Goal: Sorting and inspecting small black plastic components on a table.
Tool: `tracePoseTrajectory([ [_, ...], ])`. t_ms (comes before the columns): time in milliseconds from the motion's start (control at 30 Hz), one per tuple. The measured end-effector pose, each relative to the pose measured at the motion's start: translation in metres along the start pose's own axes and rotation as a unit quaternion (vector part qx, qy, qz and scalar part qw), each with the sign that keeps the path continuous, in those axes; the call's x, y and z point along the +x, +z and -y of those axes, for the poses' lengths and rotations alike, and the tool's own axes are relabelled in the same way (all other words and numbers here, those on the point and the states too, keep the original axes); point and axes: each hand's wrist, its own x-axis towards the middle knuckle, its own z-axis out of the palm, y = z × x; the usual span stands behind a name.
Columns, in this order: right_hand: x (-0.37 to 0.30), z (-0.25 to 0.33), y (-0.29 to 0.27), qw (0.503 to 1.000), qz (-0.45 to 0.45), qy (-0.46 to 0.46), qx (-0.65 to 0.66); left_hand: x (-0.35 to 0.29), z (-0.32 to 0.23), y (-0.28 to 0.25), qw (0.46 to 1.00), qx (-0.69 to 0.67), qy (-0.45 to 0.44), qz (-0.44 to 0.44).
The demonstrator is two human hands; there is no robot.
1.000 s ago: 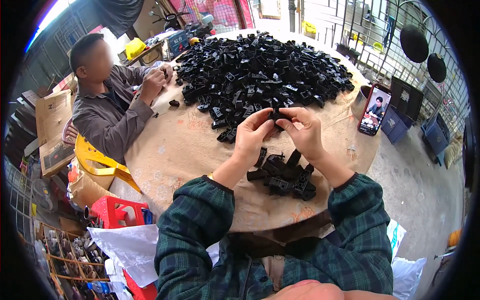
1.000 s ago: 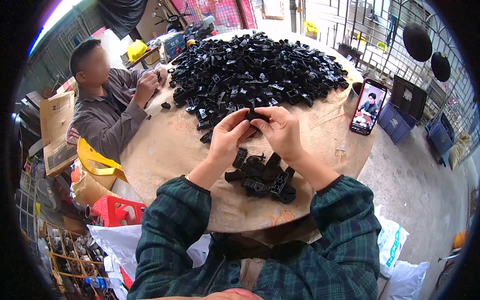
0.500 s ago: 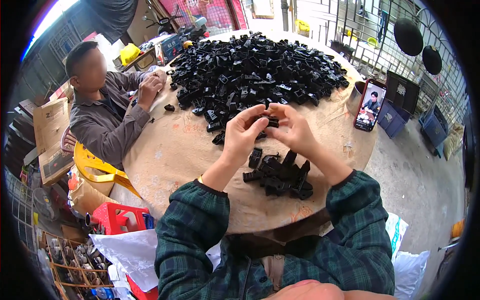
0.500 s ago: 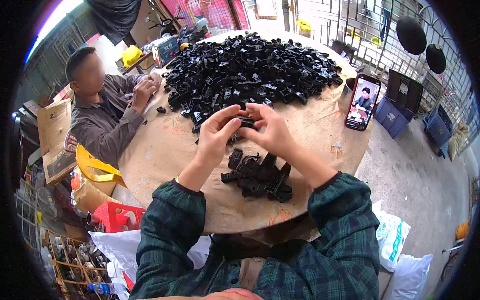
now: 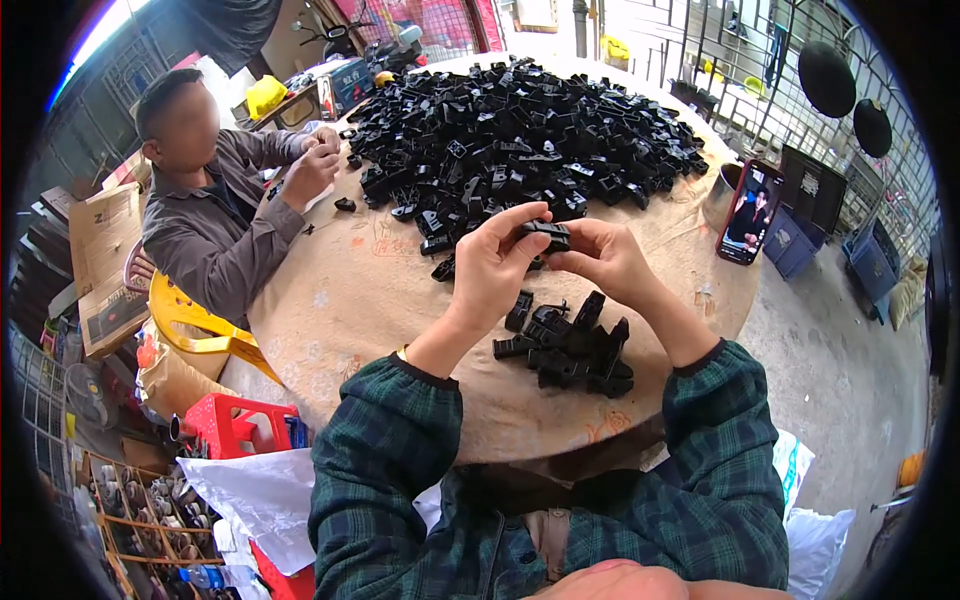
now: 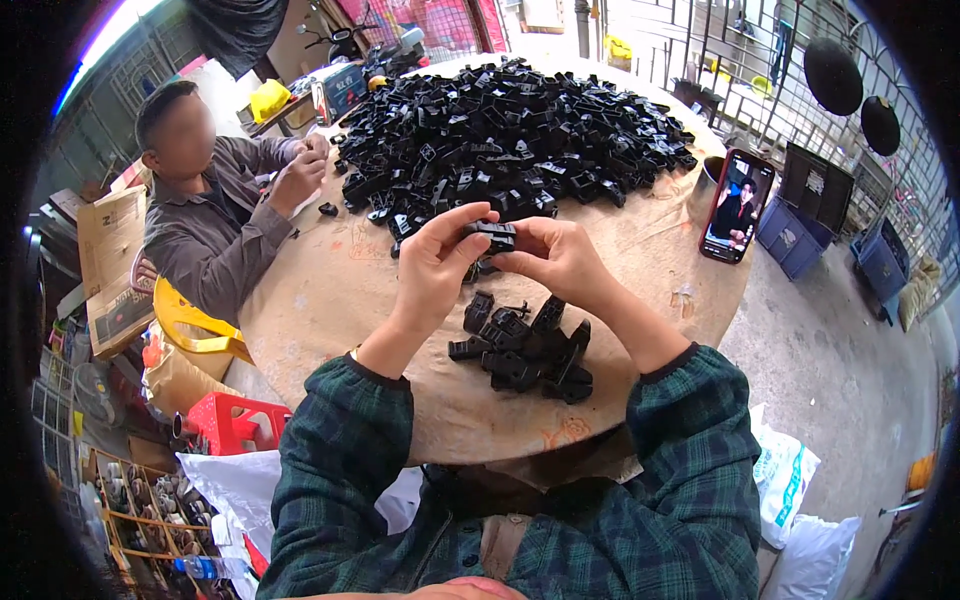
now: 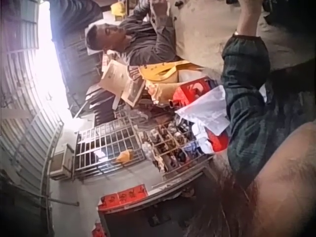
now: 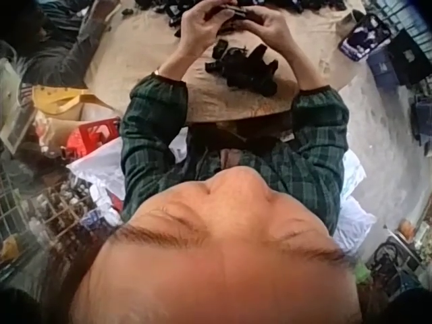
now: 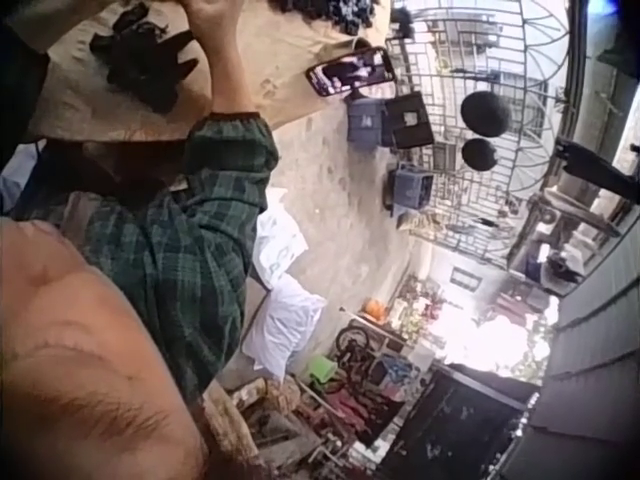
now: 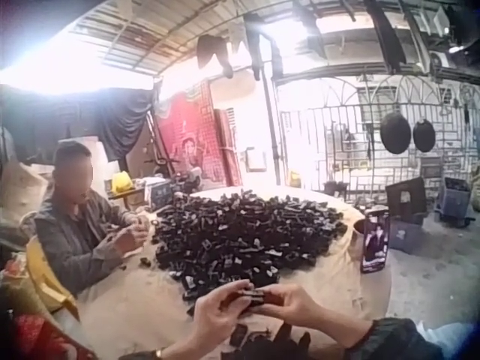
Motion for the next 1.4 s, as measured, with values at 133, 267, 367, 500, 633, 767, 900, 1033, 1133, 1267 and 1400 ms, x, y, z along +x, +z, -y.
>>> tracePoseTrajectory([
  [133, -0.002, 0.003, 0.004, 0.999, -0.015, -0.013, -0.042, 0.000, 0.001, -0.003, 1.000, -0.011, 0.013, -0.010],
  [267, -0.004, 0.004, 0.005, 0.987, -0.059, -0.057, -0.141, 0.007, -0.002, -0.010, 0.998, -0.020, -0.022, 0.057],
  [367, -0.005, 0.007, 0.005, 0.975, -0.057, -0.116, -0.179, 0.007, 0.005, -0.007, 0.997, 0.049, 0.006, 0.057],
  [500, -0.002, 0.003, 0.003, 0.972, -0.045, -0.111, -0.204, 0.002, 0.001, -0.006, 0.992, 0.118, 0.005, 0.046],
  [633, -0.003, 0.001, 0.004, 0.930, -0.077, -0.202, -0.296, 0.003, 0.003, -0.008, 0.987, 0.150, 0.042, 0.032],
  [767, -0.002, 0.000, -0.005, 0.976, 0.006, -0.097, -0.196, 0.002, -0.011, -0.019, 0.987, 0.144, -0.045, 0.047],
  [900, 0.014, -0.017, -0.033, 0.999, -0.019, -0.007, -0.029, -0.014, -0.016, -0.029, 0.948, 0.133, -0.144, 0.249],
  [1033, 0.011, -0.012, -0.023, 0.947, -0.083, -0.027, -0.310, -0.025, -0.019, -0.025, 0.909, 0.231, -0.079, 0.336],
  [1133, 0.013, -0.025, -0.015, 0.884, 0.003, -0.219, -0.414, -0.023, -0.015, -0.035, 0.900, 0.229, -0.033, 0.370],
  [1267, 0.021, -0.042, -0.001, 0.836, 0.012, -0.243, -0.492, -0.008, 0.005, -0.065, 0.963, 0.204, -0.120, 0.130],
  [1400, 0.018, -0.033, -0.009, 0.825, 0.030, -0.194, -0.531, 0.004, 0.024, -0.084, 0.963, 0.251, -0.096, 0.004],
])
